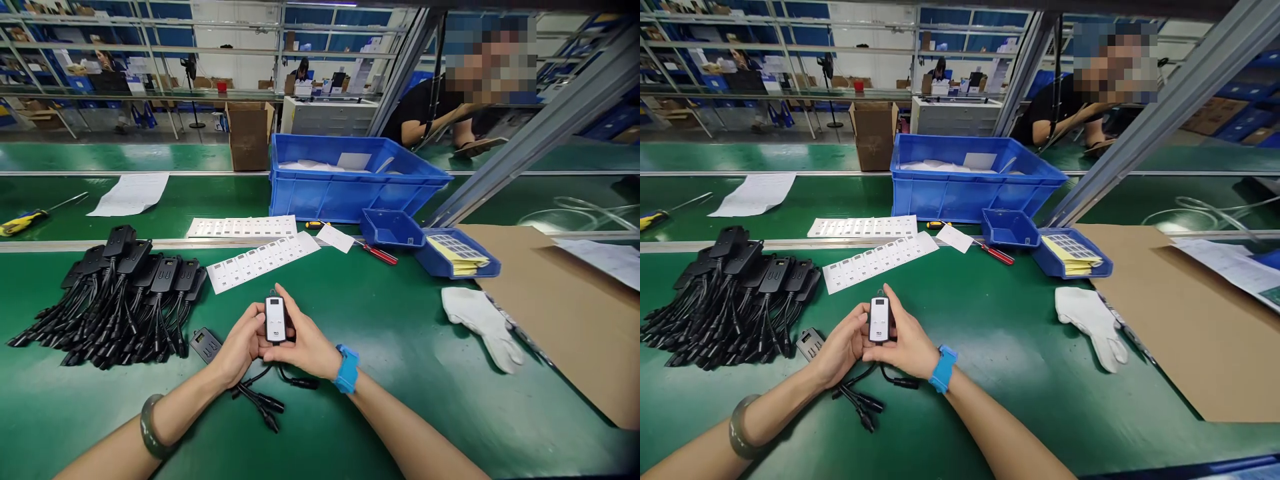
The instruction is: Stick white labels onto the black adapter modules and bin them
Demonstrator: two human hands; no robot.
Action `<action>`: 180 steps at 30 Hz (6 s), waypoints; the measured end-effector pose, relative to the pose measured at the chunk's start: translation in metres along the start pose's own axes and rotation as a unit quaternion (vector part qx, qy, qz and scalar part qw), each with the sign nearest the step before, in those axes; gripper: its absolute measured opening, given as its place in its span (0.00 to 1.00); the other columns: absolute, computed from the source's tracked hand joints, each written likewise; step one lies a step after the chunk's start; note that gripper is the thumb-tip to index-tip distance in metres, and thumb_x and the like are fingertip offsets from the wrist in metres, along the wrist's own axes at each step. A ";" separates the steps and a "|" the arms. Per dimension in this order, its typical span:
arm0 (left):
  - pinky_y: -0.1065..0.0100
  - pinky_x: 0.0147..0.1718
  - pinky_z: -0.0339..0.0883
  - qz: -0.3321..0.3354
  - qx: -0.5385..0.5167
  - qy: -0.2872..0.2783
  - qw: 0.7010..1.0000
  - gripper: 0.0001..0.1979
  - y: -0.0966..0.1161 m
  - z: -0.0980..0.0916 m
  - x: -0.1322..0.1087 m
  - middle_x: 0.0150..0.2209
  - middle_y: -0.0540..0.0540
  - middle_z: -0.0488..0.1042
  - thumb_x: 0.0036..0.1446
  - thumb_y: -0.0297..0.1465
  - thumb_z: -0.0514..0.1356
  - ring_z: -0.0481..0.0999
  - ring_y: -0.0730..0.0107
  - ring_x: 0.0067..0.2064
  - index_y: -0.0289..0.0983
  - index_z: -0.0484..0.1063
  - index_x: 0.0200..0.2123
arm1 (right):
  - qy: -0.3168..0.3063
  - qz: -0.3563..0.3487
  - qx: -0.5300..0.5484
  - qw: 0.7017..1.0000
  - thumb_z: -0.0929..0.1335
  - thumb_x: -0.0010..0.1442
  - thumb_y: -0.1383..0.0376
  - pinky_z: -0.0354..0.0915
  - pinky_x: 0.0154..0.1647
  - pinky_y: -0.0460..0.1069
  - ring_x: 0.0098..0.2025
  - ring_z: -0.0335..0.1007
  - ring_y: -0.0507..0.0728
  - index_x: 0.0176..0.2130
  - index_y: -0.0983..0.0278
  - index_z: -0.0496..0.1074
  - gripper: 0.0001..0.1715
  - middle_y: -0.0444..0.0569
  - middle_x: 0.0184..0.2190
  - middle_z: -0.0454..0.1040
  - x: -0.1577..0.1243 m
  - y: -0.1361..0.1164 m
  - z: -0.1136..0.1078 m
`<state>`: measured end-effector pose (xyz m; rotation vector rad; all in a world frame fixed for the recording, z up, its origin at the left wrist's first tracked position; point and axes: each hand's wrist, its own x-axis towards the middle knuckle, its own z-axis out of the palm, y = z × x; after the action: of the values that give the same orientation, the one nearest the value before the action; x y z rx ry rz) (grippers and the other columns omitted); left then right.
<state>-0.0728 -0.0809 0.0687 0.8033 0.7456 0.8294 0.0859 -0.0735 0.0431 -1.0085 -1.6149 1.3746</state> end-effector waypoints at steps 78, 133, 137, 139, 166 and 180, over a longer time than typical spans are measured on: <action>0.71 0.21 0.59 0.059 0.406 0.086 0.908 0.15 0.007 -0.003 -0.008 0.27 0.54 0.61 0.56 0.43 0.59 0.65 0.73 0.23 0.39 0.66 0.39 | 0.194 -0.068 0.178 0.962 0.65 0.61 0.55 0.61 0.23 0.46 0.27 0.58 0.51 0.34 0.61 0.65 0.12 0.44 0.28 0.60 -0.002 -0.021 -0.029; 0.59 0.45 0.71 -0.011 0.101 -0.043 0.994 0.21 -0.006 0.018 -0.023 0.42 0.39 0.74 0.60 0.35 0.60 0.75 0.56 0.47 0.38 0.57 0.53 | 0.217 -0.016 -0.050 0.975 0.70 0.55 0.61 0.61 0.20 0.44 0.22 0.61 0.49 0.37 0.62 0.70 0.09 0.41 0.22 0.66 -0.011 -0.026 -0.016; 0.58 0.44 0.71 -0.024 0.072 -0.030 0.997 0.21 -0.002 0.017 -0.021 0.41 0.39 0.75 0.58 0.33 0.62 0.77 0.55 0.44 0.37 0.57 0.50 | 0.196 -0.010 -0.119 0.973 0.70 0.56 0.59 0.61 0.23 0.44 0.26 0.61 0.50 0.42 0.62 0.69 0.14 0.43 0.26 0.64 -0.008 -0.022 -0.020; 0.56 0.44 0.71 -0.030 0.043 -0.020 0.998 0.18 0.000 0.016 -0.019 0.41 0.38 0.75 0.59 0.33 0.59 0.78 0.54 0.43 0.36 0.57 0.49 | 0.150 0.003 -0.115 0.982 0.69 0.57 0.58 0.63 0.25 0.45 0.28 0.63 0.51 0.45 0.62 0.68 0.17 0.44 0.29 0.65 -0.006 -0.020 -0.017; 0.50 0.54 0.63 0.153 0.388 0.012 0.909 0.25 0.009 -0.022 0.024 0.52 0.39 0.71 0.65 0.46 0.46 0.70 0.53 0.54 0.40 0.58 0.60 | 0.117 -0.026 -0.412 0.903 0.63 0.58 0.69 0.66 0.51 0.55 0.49 0.65 0.62 0.66 0.71 0.45 0.41 0.60 0.50 0.64 0.003 -0.020 -0.026; 0.42 0.60 0.51 0.188 0.803 0.107 0.555 0.23 0.012 -0.064 0.033 0.59 0.33 0.60 0.65 0.37 0.51 0.55 0.44 0.63 0.38 0.58 0.61 | 0.176 0.058 -0.504 0.844 0.61 0.62 0.67 0.61 0.48 0.50 0.48 0.65 0.60 0.51 0.64 0.72 0.19 0.55 0.47 0.70 0.072 0.005 -0.097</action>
<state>-0.1141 -0.0276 0.0395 2.6342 1.5840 0.3755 0.1477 0.0304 0.0543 -1.8414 -1.9942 0.2466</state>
